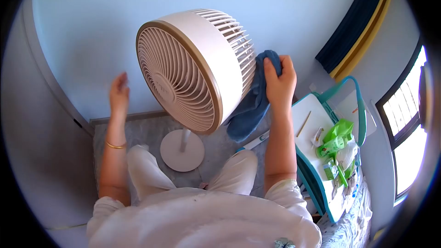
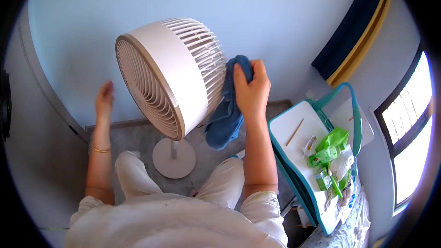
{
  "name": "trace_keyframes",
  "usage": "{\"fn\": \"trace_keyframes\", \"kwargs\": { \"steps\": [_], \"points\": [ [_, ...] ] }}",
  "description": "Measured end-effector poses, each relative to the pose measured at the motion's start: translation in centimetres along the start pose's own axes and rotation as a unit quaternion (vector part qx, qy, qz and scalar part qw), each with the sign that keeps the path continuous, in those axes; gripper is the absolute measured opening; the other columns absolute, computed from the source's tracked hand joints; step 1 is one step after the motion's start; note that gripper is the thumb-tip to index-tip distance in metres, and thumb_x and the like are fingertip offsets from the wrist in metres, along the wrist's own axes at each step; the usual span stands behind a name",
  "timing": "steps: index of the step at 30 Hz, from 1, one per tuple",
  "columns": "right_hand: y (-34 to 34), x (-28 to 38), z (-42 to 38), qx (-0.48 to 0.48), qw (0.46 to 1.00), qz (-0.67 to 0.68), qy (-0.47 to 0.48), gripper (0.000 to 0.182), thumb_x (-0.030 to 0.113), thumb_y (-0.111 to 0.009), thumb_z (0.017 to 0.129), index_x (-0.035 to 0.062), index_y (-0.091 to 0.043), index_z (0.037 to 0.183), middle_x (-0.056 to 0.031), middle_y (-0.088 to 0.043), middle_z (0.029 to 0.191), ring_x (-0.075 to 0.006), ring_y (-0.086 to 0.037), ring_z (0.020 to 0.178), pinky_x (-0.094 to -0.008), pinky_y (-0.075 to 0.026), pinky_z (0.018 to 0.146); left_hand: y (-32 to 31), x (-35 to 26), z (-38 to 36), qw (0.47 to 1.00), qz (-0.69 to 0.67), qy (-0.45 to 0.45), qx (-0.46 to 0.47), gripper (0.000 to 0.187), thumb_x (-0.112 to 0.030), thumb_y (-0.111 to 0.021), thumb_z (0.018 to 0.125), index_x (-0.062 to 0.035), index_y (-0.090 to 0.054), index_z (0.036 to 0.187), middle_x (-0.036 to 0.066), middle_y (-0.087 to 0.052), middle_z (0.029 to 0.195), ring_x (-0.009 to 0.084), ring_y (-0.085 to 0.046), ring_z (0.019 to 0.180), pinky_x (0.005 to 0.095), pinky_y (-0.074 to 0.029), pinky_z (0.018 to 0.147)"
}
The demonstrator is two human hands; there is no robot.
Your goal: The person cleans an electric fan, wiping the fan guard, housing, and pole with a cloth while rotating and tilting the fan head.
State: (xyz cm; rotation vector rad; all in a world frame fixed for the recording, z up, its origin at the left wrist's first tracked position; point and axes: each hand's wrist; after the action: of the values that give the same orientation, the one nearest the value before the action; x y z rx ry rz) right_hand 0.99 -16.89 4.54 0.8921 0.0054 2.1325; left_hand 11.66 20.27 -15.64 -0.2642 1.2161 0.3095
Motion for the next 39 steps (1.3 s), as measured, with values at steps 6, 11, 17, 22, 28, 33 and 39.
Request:
{"fn": "trace_keyframes", "kwargs": {
  "steps": [6, 11, 17, 22, 28, 33, 39],
  "points": [
    [-0.2, -1.0, -3.3, -0.022, 0.999, 0.046, -0.010, 0.019, 0.016, -0.065, 0.086, 0.0011, -0.052, 0.086, -0.0038, -0.052, 0.067, -0.0085, -0.045, 0.064, -0.0258, -0.041, 0.058, -5.1, 12.0, -6.1, 0.876, -0.047, 0.085, 0.472, 0.076, 0.003, -0.065, 0.071, -0.0051, -0.036, 0.140, 0.008, -0.035, 0.146, 0.0233, -0.039, 0.131, 0.0359, -0.031, 0.109],
    [0.6, -2.4, -6.9, 0.007, 0.986, 0.130, -0.107, 0.016, 0.014, -0.064, 0.088, 0.0019, -0.053, 0.087, 0.0003, -0.053, 0.073, -0.0052, -0.045, 0.068, -0.0214, -0.040, 0.060, -9.9, 5.9, -7.1, 0.843, 0.020, -0.135, 0.521, 0.063, -0.014, -0.077, 0.073, -0.0043, -0.051, 0.130, 0.005, -0.051, 0.134, 0.0212, -0.047, 0.123, 0.0335, -0.035, 0.106],
    [1.1, -5.0, -10.8, 0.120, 0.926, 0.247, -0.259, 0.018, 0.017, -0.064, 0.089, 0.0025, -0.056, 0.095, 0.0013, -0.056, 0.080, -0.0050, -0.051, 0.073, -0.0202, -0.043, 0.065, -10.9, 8.9, -5.9, 0.788, -0.046, 0.036, 0.613, 0.066, -0.015, -0.083, 0.067, -0.0022, -0.055, 0.126, 0.008, -0.057, 0.127, 0.0211, -0.051, 0.117, 0.0346, -0.043, 0.099],
    [-0.4, -5.8, -12.8, 0.202, 0.910, 0.227, -0.283, 0.018, 0.016, -0.065, 0.088, 0.0020, -0.058, 0.097, -0.0001, -0.057, 0.081, -0.0067, -0.052, 0.074, -0.0223, -0.044, 0.067, -12.9, 11.8, -7.4, 0.830, 0.076, -0.068, 0.548, 0.062, -0.021, -0.080, 0.073, -0.0018, -0.054, 0.126, 0.010, -0.056, 0.129, 0.0224, -0.051, 0.119, 0.0360, -0.042, 0.099],
    [-0.5, -6.7, -14.0, 0.247, 0.909, 0.181, -0.282, 0.021, 0.016, -0.065, 0.087, 0.0005, -0.059, 0.098, -0.0014, -0.059, 0.083, -0.0082, -0.053, 0.076, -0.0234, -0.045, 0.069, -16.5, 14.7, -8.2, 0.898, 0.121, -0.057, 0.419, 0.060, -0.021, -0.079, 0.074, -0.0019, -0.054, 0.125, 0.010, -0.056, 0.129, 0.0222, -0.051, 0.119, 0.0360, -0.042, 0.099],
    [-0.9, -7.7, -14.2, 0.247, 0.912, 0.174, -0.277, 0.019, 0.016, -0.065, 0.087, 0.0013, -0.059, 0.097, -0.0020, -0.059, 0.082, -0.0083, -0.054, 0.076, -0.0237, -0.046, 0.069, -18.8, 16.3, -10.2, 0.924, 0.127, -0.045, 0.357, 0.058, -0.021, -0.078, 0.075, -0.0020, -0.055, 0.125, 0.010, -0.056, 0.128, 0.0220, -0.051, 0.119, 0.0361, -0.042, 0.098],
    [0.0, -9.7, -13.9, 0.196, 0.916, 0.203, -0.284, 0.019, 0.018, -0.067, 0.086, 0.0022, -0.058, 0.093, 0.0013, -0.057, 0.079, -0.0056, -0.051, 0.073, -0.0220, -0.044, 0.064, -21.2, 16.4, -10.6, 0.949, 0.139, -0.052, 0.278, 0.056, -0.021, -0.076, 0.077, -0.0021, -0.055, 0.124, 0.011, -0.056, 0.128, 0.0218, -0.051, 0.119, 0.0361, -0.043, 0.098]
  ]
}}
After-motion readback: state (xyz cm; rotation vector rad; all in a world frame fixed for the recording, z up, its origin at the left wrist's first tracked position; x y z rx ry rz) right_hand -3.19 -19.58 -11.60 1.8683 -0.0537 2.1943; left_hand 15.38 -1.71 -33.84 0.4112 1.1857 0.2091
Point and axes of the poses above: each hand's wrist, its own z-axis towards the middle knuckle, its own y-axis out of the back of the hand, x = y × z
